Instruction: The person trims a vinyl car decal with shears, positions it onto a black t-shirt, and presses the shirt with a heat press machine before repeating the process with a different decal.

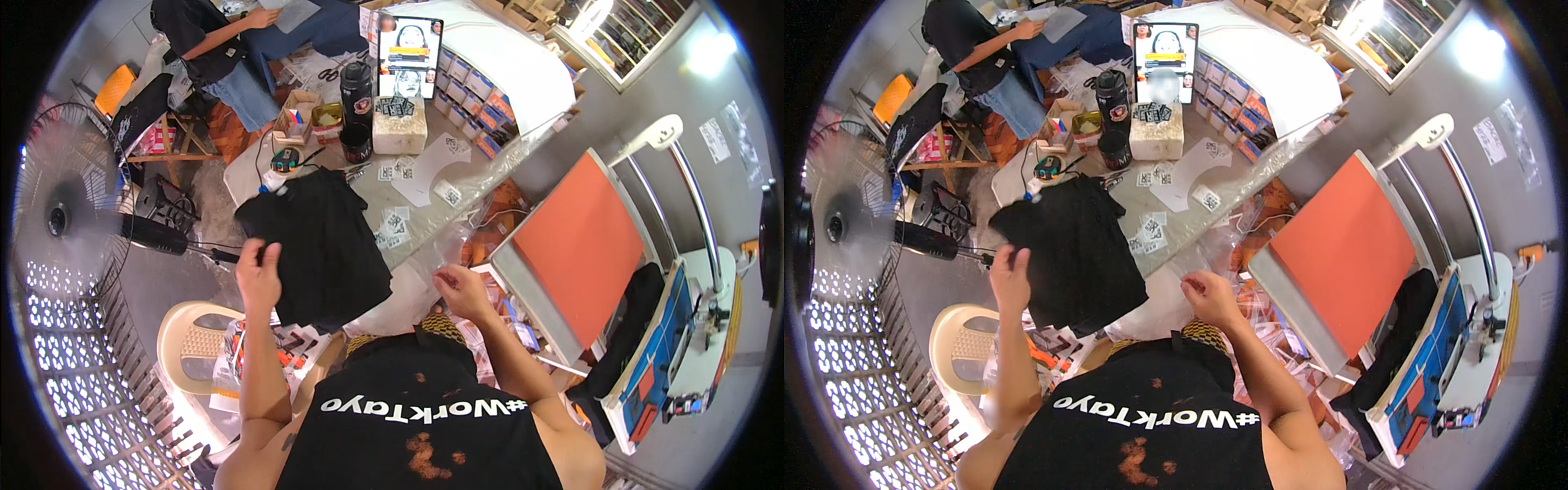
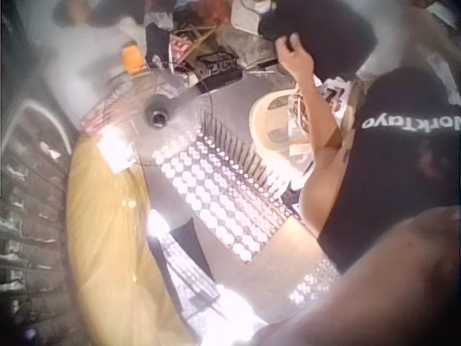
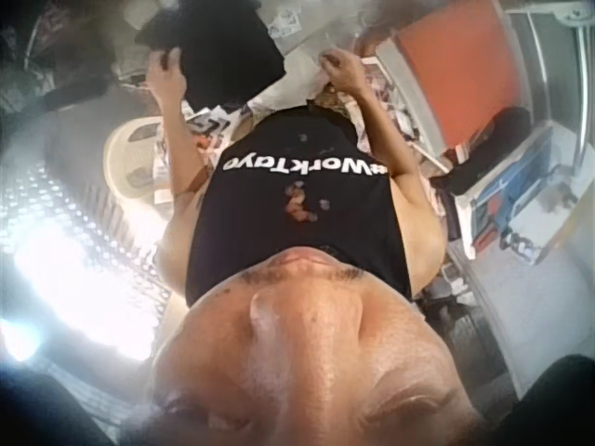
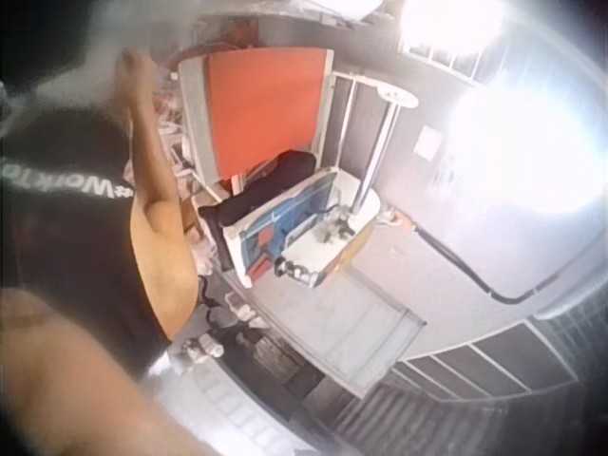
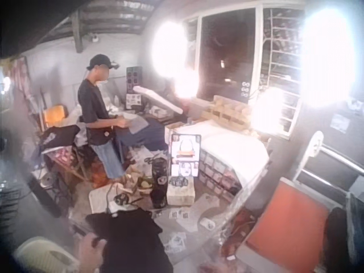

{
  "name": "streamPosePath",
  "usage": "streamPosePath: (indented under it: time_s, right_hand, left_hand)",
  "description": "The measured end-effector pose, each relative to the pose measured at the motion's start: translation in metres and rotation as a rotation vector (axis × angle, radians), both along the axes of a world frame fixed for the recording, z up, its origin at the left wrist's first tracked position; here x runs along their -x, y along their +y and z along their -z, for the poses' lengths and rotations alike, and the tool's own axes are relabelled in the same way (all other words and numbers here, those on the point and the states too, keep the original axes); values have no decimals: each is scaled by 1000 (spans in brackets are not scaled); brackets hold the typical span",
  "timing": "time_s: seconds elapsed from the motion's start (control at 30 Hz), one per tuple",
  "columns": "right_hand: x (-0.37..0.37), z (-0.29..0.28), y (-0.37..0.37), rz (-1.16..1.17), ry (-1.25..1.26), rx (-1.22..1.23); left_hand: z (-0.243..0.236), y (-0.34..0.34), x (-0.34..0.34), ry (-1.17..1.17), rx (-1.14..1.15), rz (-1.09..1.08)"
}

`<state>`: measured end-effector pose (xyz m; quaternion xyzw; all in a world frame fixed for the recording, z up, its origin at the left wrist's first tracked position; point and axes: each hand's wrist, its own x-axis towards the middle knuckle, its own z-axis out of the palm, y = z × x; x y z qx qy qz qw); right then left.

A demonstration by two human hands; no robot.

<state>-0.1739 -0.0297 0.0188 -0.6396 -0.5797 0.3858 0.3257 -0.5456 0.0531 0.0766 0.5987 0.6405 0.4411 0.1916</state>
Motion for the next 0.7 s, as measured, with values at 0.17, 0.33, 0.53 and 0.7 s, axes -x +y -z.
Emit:
streamPosePath:
  time_s: [0.17,0.33,0.53,0.7]
  right_hand:
    - [19,-47,-11,14,671,-336]
    - [-4,-160,-61,181,1162,-643]
    - [-90,-181,-229,195,954,-1065]
    - [-151,-160,-352,359,715,-1179]
  left_hand:
    - [-83,-69,-95,-184,-138,927]
    - [-166,-141,-170,-651,-196,1772]
    - [-206,-208,-253,-622,-785,1738]
    - [-176,-226,-280,-587,-513,1731]
